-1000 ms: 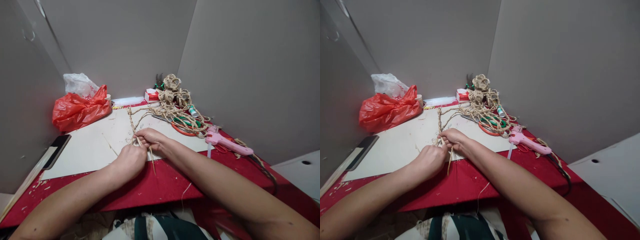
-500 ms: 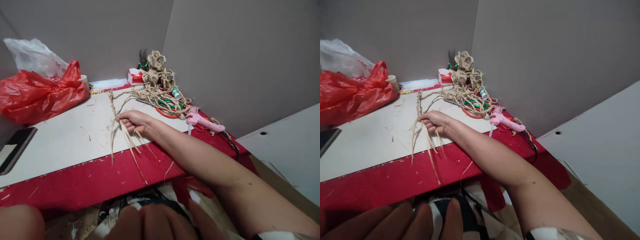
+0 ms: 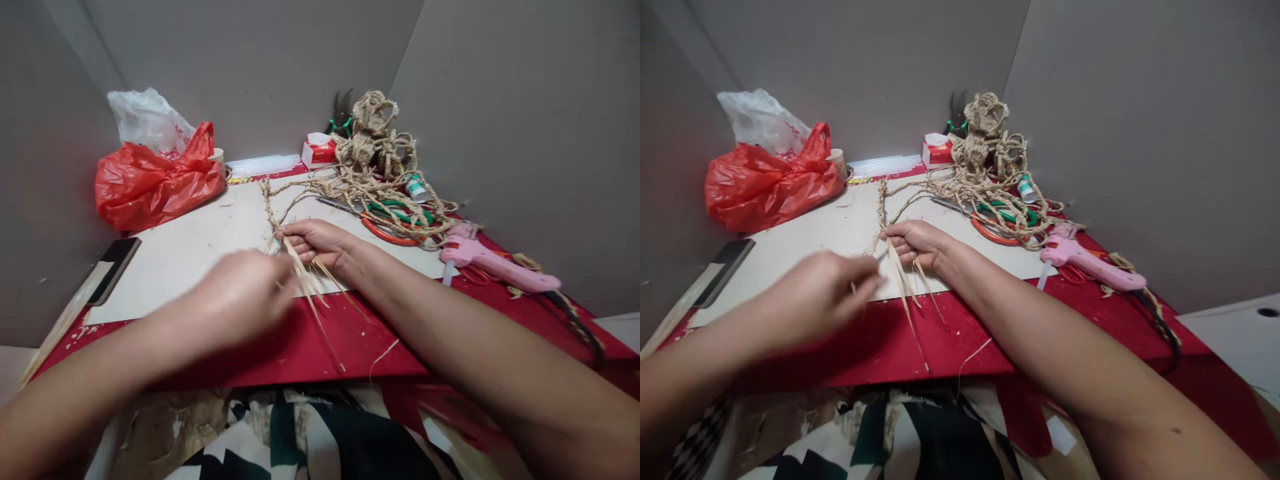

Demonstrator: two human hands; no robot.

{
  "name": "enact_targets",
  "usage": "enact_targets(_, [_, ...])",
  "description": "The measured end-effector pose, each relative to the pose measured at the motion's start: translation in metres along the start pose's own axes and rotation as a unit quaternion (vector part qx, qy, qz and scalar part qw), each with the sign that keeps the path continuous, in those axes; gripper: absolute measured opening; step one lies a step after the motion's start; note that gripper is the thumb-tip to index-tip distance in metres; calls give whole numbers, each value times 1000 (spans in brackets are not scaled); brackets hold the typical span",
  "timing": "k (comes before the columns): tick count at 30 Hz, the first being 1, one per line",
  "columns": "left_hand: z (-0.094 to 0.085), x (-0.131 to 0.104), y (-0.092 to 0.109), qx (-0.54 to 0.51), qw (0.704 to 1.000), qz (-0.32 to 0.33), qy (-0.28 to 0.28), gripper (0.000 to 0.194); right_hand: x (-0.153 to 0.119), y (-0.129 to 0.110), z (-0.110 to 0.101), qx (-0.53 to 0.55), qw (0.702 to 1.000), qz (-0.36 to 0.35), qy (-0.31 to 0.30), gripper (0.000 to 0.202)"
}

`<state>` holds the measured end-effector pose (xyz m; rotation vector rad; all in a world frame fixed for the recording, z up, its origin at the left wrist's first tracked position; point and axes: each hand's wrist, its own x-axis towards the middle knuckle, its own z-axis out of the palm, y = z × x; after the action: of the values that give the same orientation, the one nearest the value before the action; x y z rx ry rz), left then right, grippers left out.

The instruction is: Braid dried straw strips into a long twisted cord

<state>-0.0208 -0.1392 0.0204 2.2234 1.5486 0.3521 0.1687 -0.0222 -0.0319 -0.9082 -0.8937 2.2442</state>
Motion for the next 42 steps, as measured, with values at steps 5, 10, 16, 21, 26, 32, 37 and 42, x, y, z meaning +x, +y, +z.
enact_targets(5, [-43,87,-69,122,978,-169,27,38,-1,1,2,-2,1000,4,8,27])
enact_targets(10, [-35,86,-101,127,969,-214,-10,39,-1,1,4,-12,1000,10,14,27])
enact_targets(16, [-19,100,-90,175,975,-134,33,18,0,-1,1,-9,1000,13,-4,26])
enact_targets(21, [-16,97,-87,193,973,-117,51,21,-2,-3,1,-5,1000,1,-23,24])
enact_targets(26, [-21,90,-78,139,985,-81,62,20,-3,-3,1,-6,1000,0,-19,26])
enact_targets(32, [-18,91,-58,-29,994,-55,85,19,-2,-2,4,-20,1000,0,-3,23])
enact_targets(37, [3,97,-25,-277,959,-56,5,19,0,0,4,-33,999,-3,-18,23])
enact_targets(42, [12,106,-13,-395,912,-109,-36,7,3,-1,-1,-50,998,-9,-34,22])
